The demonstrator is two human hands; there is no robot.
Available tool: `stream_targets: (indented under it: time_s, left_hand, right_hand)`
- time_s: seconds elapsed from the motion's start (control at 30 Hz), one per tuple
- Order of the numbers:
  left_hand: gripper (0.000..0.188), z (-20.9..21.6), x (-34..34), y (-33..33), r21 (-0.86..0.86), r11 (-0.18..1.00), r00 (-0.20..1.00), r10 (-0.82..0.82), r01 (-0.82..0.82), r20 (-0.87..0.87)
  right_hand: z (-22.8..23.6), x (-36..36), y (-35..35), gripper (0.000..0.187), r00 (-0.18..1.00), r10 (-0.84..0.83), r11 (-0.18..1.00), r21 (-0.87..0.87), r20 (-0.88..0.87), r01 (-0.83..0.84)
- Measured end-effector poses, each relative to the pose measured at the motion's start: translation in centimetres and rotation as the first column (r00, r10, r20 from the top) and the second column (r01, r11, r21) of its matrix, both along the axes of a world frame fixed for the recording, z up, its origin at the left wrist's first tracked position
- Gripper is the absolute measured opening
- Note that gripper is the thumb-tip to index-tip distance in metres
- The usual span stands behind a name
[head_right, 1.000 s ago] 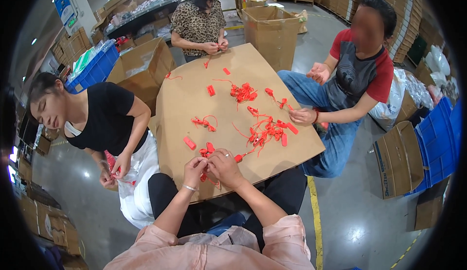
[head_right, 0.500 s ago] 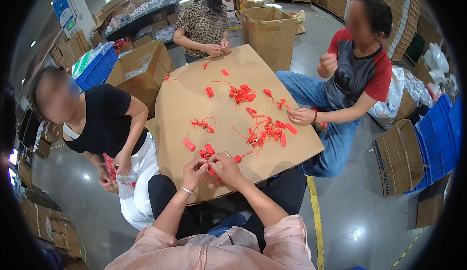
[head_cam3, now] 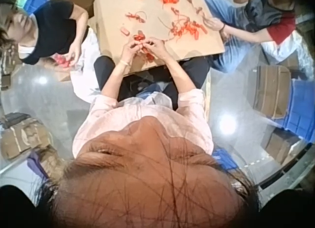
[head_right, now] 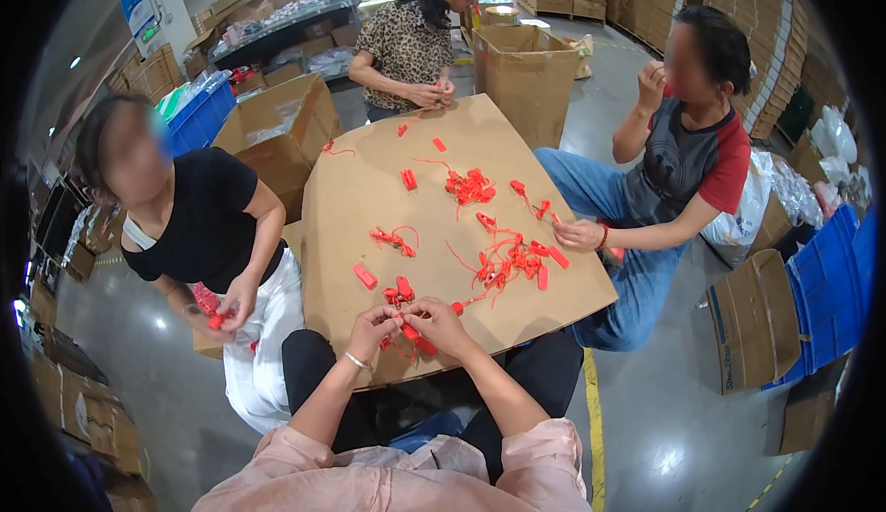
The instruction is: Manually connecting small red plastic parts using thin red strings at a workstation.
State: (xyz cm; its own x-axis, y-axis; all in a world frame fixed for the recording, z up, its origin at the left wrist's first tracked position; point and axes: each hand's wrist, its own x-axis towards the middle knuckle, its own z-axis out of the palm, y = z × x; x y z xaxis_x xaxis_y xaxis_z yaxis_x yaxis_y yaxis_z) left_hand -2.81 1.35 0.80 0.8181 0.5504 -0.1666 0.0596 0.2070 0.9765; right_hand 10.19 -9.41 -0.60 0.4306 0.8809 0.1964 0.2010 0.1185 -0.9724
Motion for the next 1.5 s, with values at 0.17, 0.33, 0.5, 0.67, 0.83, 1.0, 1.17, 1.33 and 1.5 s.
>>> stream_targets:
  time_s: [0.17, 0.33, 0.5, 0.67, 0.83, 1.0, 1.17, 1.33, 1.5]
  left_hand:
    - [0.002, -0.1, -0.1, 0.0, -0.015, 0.998, 0.998, 0.054, -0.055, -0.038]
    - [0.002, -1.0, 0.4, -0.6, 0.113, 0.976, 0.982, 0.186, -0.186, 0.011]
    - [0.004, 0.2, 0.1, -0.7, 0.011, 0.997, 0.997, 0.078, -0.078, 0.021]
    - [0.005, 0.2, -0.3, -0.3, 0.028, 0.999, 1.0, 0.025, -0.025, 0.002]
    - [0.01, 0.4, -0.5, -0.1, -0.164, 0.986, 0.998, -0.033, 0.024, -0.049]
    - [0.017, 0.7, -0.7, -0.9, -0.23, 0.96, 0.981, -0.179, 0.158, -0.074]
    - [0.014, 0.7, -0.5, -0.2, -0.373, 0.925, 0.998, -0.06, 0.068, 0.034]
    - [0.013, 1.2, -0.8, 0.5, -0.479, 0.866, 0.973, 0.211, -0.142, 0.095]
    - [0.009, 0.3, -1.0, 0.7, -0.417, 0.884, 0.96, 0.267, -0.209, 0.085]
  right_hand:
    - [0.6, -0.7, -0.3, 0.008, 0.975, -0.055, 0.997, -0.042, 0.214, 0.065]
    - [1.0, -1.6, 0.0, 0.01, 0.976, -0.064, 0.998, 0.004, 0.208, 0.064]
    - [0.7, -1.2, 0.2, 0.016, 0.992, -0.002, 0.999, 0.038, -0.129, 0.007]
    - [1.0, -1.1, 0.1, 0.013, 0.998, 0.013, 1.0, 0.019, -0.068, -0.012]
    - [0.7, -1.3, 0.0, 0.01, 0.994, 0.023, 0.999, 0.039, -0.107, -0.019]
    - [0.9, -1.7, -0.2, 0.01, 0.938, 0.013, 0.999, -0.032, -0.346, -0.026]
    - [-1.0, -0.9, 0.0, 0.012, 0.814, 0.056, 0.996, -0.02, -0.579, -0.082]
    - [1.9, -2.1, -0.2, 0.017, 0.561, 0.201, 0.975, 0.108, -0.803, -0.195]
    - [0.8, -1.9, -0.2, 0.02, 0.69, 0.221, 0.972, 0.097, -0.689, -0.214]
